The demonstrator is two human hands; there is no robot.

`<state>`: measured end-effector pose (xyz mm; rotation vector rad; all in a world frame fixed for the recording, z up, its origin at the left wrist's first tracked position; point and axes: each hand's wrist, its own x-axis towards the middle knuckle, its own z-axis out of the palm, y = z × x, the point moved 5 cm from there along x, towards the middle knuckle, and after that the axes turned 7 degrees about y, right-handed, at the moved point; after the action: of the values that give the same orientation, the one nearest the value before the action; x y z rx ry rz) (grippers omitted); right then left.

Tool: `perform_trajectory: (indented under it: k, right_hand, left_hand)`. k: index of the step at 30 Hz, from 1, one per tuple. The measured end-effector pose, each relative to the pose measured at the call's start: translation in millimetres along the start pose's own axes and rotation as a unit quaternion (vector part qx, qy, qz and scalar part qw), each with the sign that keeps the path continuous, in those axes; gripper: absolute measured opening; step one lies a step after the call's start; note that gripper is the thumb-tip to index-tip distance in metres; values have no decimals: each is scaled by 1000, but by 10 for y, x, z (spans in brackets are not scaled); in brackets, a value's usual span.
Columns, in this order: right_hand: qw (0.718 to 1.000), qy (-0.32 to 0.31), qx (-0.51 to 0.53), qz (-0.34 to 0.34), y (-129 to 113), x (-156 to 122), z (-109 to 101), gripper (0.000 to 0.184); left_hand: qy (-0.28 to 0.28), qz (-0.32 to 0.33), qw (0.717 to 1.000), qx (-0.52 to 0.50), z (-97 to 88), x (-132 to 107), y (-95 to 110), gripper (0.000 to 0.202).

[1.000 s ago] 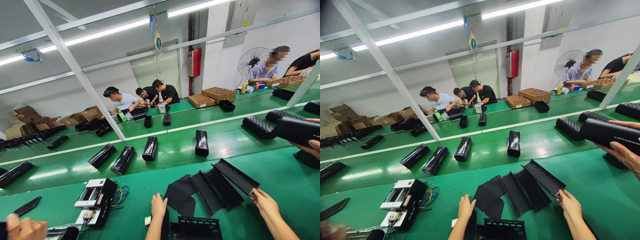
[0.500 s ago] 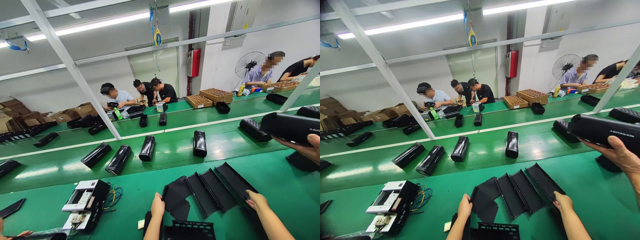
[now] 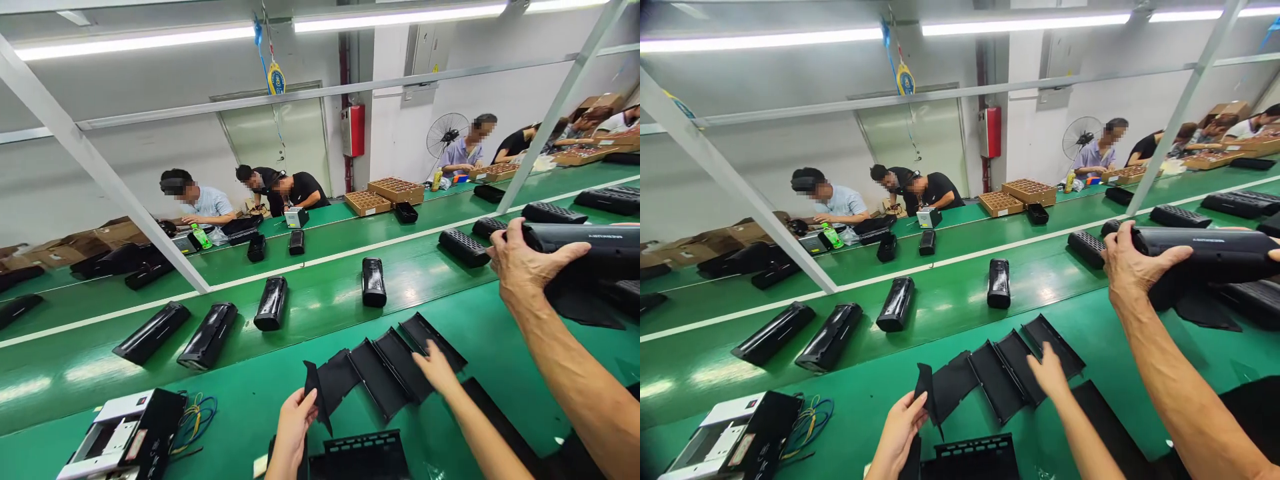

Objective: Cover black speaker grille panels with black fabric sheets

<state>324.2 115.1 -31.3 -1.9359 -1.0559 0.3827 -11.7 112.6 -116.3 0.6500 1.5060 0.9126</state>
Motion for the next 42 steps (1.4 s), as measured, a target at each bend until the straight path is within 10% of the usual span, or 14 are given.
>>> perform_trajectory:
  k: [5,15,25,30,42]
  right_hand:
    - [954,-258,131,-73,-156,-1159,1003,19]
    - [929,-307,176,-104,-347,-1371,1019,19]
    - [934,-267,228,-68,-219,-1329,951,30]
    - [937,-201,287,9,-8,-1217,942,31]
    - [908,-18,365,205,981,-724,854,49]
  left_hand:
    - [-25,30,999,27,361,-239,-52,38]
    - [-63,45,997,2,471,-450,-114,47]
    - [-83,67,993,42,327,-489,3,42]
    - [-9,42,996,-83,67,-288,6,33]
    - [145,0,987,75,-402,454,-595,28]
